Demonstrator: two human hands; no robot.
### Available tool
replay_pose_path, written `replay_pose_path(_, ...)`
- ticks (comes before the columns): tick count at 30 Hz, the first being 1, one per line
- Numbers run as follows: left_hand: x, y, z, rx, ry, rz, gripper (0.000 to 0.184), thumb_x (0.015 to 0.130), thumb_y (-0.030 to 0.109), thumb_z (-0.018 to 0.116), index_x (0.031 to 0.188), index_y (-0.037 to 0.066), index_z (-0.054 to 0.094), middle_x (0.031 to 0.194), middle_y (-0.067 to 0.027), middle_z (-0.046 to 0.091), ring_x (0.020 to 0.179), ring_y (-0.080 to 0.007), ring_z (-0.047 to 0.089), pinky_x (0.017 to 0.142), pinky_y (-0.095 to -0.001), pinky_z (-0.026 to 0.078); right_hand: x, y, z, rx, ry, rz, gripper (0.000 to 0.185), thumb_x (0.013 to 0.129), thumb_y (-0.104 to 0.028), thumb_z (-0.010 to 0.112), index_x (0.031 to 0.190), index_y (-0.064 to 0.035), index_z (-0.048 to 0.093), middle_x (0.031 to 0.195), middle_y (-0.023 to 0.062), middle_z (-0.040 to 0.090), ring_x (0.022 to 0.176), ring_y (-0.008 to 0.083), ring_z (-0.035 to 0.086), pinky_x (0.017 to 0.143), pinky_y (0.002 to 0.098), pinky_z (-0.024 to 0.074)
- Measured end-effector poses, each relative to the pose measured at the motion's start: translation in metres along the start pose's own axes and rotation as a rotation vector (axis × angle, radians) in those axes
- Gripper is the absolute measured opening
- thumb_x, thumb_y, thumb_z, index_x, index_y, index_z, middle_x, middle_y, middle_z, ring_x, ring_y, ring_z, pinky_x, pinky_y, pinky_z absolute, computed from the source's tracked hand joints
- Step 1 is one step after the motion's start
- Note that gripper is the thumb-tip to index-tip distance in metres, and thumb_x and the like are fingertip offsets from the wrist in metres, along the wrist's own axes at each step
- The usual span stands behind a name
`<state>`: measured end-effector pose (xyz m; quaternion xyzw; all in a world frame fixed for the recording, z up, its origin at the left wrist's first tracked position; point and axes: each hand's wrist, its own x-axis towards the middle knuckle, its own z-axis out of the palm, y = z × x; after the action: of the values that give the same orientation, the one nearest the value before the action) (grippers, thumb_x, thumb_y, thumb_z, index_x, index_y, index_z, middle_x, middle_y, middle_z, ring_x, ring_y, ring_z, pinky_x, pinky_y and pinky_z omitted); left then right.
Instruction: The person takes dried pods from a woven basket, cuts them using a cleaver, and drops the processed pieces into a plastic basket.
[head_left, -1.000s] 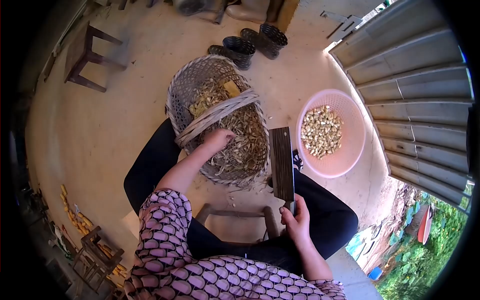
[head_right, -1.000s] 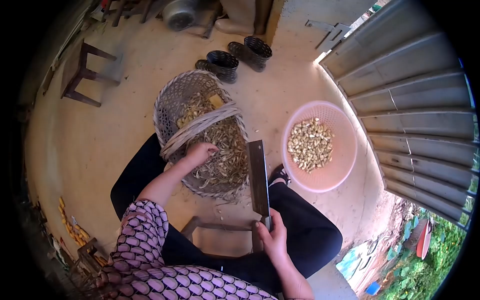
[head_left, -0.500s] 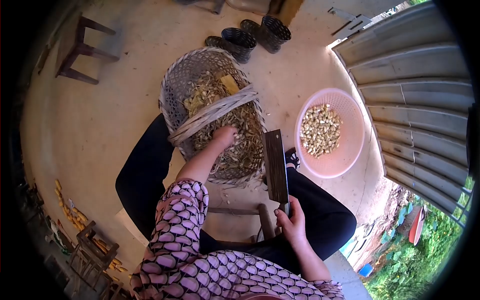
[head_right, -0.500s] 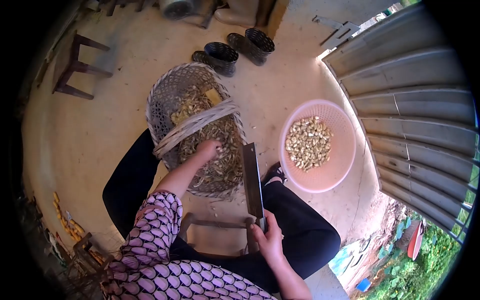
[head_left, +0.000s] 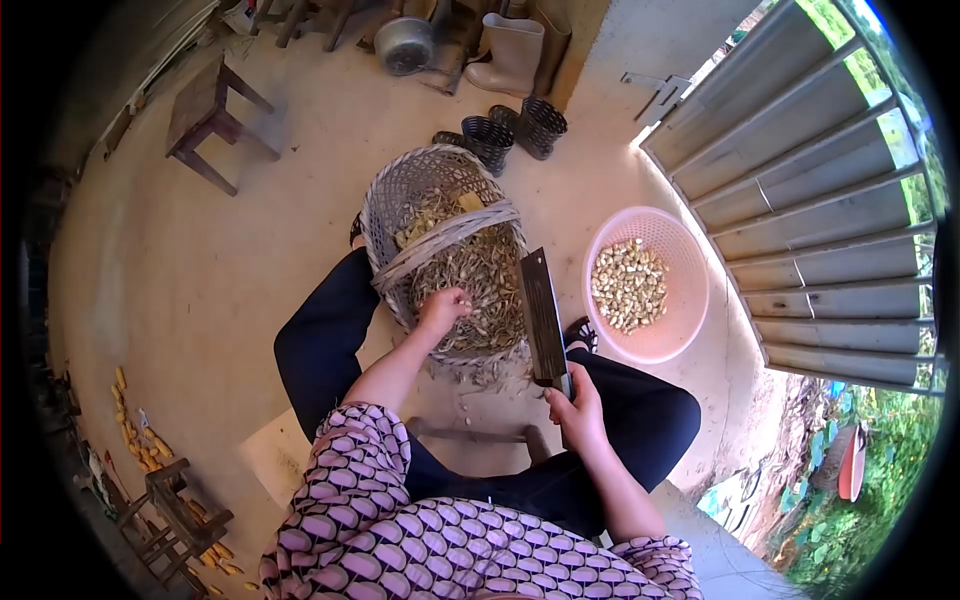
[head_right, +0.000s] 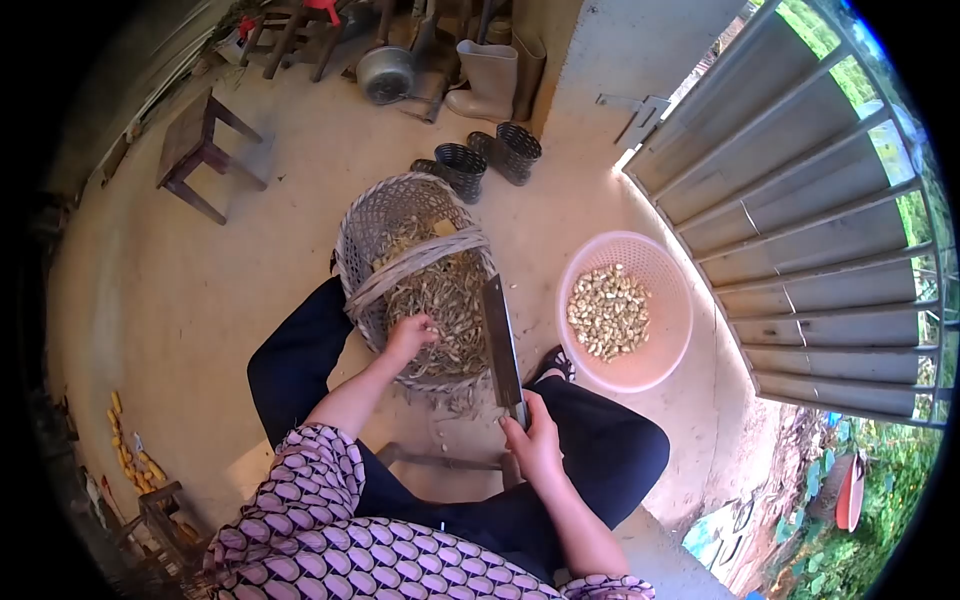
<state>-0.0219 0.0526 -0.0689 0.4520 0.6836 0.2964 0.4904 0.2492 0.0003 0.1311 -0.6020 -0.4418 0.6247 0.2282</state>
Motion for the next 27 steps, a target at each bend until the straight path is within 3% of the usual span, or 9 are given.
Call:
replay_pose_path(1,-0.008,0.006,-0.001,0.142,0.082,0.027,0.022,0.068,0.016,0.07,0.088,0.008,0.063,0.069,-0.0057,0.062,0.064,-0.0157,0.059,0.061,-0.0302,0.045,-0.001,0.003,0.0,0.001,0.004,-0.013,0.036,0.078,-0.002,0.058,0.112,-0.005,0.047,0.064,0.0004,0.05,0.048,0.0072,0.046,0.043,0.0221,0.0386)
replay_pose_path(6,-0.019,-0.003,0.003,0.099,0.225,-0.13,0.023,0.066,0.025,0.07,0.084,0.011,0.065,0.071,-0.0086,0.063,0.069,-0.0215,0.06,0.062,-0.0356,0.045,-0.005,0.003,0.002,-0.05,0.005,-0.044,0.034,0.079,-0.003,0.058,0.111,-0.0045,0.048,0.061,0.0011,0.05,0.048,0.008,0.048,0.044,0.0232,0.0393)
replay_pose_path(9,-0.031,0.006,0.003,0.436,0.373,-0.058,0.024,0.068,0.028,0.068,0.081,0.009,0.065,0.072,-0.0121,0.062,0.071,-0.0251,0.061,0.062,-0.0379,0.044,-0.002,0.009,0.003,-0.111,0.005,-0.062,0.034,0.079,-0.005,0.059,0.111,-0.0043,0.048,0.059,0.0021,0.05,0.048,0.0087,0.048,0.044,0.0241,0.04)
replay_pose_path(12,-0.031,-0.007,0.004,0.007,0.331,-0.213,0.029,0.072,0.028,0.065,0.081,0.001,0.062,0.074,-0.0128,0.063,0.071,-0.0254,0.06,0.062,-0.0383,0.044,0.002,0.013,0.005,-0.149,0.009,-0.055,0.036,0.079,-0.006,0.059,0.113,-0.0039,0.047,0.06,0.0036,0.052,0.047,0.0097,0.049,0.044,0.0248,0.0407)
replay_pose_path(15,-0.028,-0.019,0.002,0.238,0.26,-0.164,0.027,0.073,0.021,0.066,0.084,-0.003,0.059,0.074,-0.0111,0.063,0.067,-0.0226,0.059,0.059,-0.0363,0.045,0.004,0.011,0.007,-0.215,-0.01,-0.059,0.036,0.078,-0.007,0.06,0.112,-0.0033,0.048,0.06,0.0043,0.052,0.048,0.0101,0.05,0.044,0.0252,0.0413)
replay_pose_path(17,-0.018,-0.021,-0.003,-0.332,0.099,-0.404,0.024,0.071,0.011,0.068,0.087,-0.002,0.056,0.073,-0.0081,0.06,0.061,-0.0193,0.055,0.052,-0.0331,0.043,0.006,0.009,0.01,-0.23,-0.019,-0.056,0.035,0.078,-0.007,0.059,0.111,-0.0029,0.048,0.06,0.0046,0.053,0.048,0.0105,0.051,0.044,0.0256,0.0417)
replay_pose_path(18,-0.017,-0.014,-0.006,-0.427,0.119,-0.483,0.019,0.068,0.0,0.066,0.082,0.001,0.053,0.071,-0.0079,0.056,0.054,-0.0155,0.048,0.043,-0.0284,0.036,0.007,0.006,0.012,-0.221,-0.023,-0.054,0.034,0.078,-0.007,0.059,0.11,-0.0028,0.049,0.06,0.0046,0.053,0.048,0.0105,0.051,0.044,0.0258,0.0419)
replay_pose_path(22,-0.017,0.0,-0.029,-0.766,-0.109,-0.488,0.012,0.074,-0.005,0.055,0.078,0.004,0.048,0.068,-0.0079,0.055,0.049,-0.0103,0.041,0.036,-0.0238,0.026,0.006,0.001,0.015,-0.221,-0.029,-0.094,0.034,0.078,-0.007,0.059,0.11,-0.0032,0.049,0.06,0.004,0.053,0.048,0.0105,0.051,0.045,0.026,0.0425)
replay_pose_path(27,-0.036,0.034,-0.027,-0.868,0.047,-0.334,0.015,0.079,-0.003,0.05,0.089,0.007,0.05,0.067,-0.004,0.051,0.049,-0.0076,0.039,0.037,-0.0209,0.024,0.0,0.005,0.012,-0.249,-0.023,-0.146,0.035,0.078,-0.009,0.059,0.111,-0.0036,0.048,0.06,0.0045,0.053,0.048,0.0109,0.051,0.044,0.0261,0.0424)
